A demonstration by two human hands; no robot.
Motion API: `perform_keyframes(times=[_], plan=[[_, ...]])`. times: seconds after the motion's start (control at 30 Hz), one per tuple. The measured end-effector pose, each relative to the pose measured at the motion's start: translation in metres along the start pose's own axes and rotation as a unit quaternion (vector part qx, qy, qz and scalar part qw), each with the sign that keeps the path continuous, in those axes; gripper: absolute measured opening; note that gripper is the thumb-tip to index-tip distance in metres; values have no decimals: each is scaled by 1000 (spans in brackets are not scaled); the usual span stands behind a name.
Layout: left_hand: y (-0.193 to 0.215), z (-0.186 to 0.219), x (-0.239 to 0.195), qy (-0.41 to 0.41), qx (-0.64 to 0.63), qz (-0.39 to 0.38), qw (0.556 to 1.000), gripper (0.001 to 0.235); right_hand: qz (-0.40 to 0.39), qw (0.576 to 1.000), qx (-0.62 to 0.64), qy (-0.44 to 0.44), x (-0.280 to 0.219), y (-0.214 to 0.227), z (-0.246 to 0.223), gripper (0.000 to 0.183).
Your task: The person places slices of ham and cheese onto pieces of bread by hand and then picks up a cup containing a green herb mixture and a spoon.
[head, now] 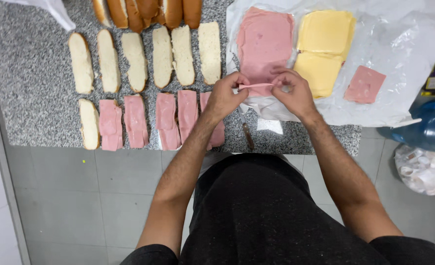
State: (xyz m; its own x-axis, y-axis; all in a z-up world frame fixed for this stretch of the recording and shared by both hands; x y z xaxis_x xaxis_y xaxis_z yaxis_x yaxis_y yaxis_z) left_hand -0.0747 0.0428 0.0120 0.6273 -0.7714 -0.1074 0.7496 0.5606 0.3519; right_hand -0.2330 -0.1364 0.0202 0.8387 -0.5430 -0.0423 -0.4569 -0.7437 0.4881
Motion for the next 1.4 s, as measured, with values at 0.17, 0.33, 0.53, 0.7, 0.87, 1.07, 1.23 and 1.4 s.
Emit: perform_keyframes(times=[0.17,0.33,0.53,0.7,0.87,1.07,1.23,1.4], plan=[[43,-31,-54,72,-219,97,968,32,-61,968,228,-88,-1,-50,-25,23],[131,-50,-134,155,-363,255,882,37,-153,930,298,-149,22,-157,-86,26],[239,-100,-243,194,-410,423,784,42,-297,911,244,-151,31,-318,-188,49],[314,-151,-311,237,-396,525,715,33,-361,930,69,-28,41,-444,-269,44],[353,-202,-334,242,-369,597,670,33,-373,923,22,93,43,-530,-323,39],[381,-218,-336,268,-255,594,714,32,-366,917,-73,139,49,-570,-339,37],[382,-221,-336,296,-201,573,737,34,-364,899,-123,209,49,-582,-334,42],[384,-208,-338,298,-36,552,778,39,-318,871,-181,326,39,-580,-332,64]])
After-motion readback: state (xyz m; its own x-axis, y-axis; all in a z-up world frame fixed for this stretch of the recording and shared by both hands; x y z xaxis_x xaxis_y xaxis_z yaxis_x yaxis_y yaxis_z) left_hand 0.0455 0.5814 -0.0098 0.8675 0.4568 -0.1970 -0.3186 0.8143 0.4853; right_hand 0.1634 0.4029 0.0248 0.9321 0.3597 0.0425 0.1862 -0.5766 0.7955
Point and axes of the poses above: each hand's wrist, its own x-axis towards the middle knuckle, its own y-axis out of the back of the hand, z = x × y, the point moved 6 cm from there along x, towards the middle knuckle, and after that the axes turned 2 degrees about z, right-handed, at the moved point
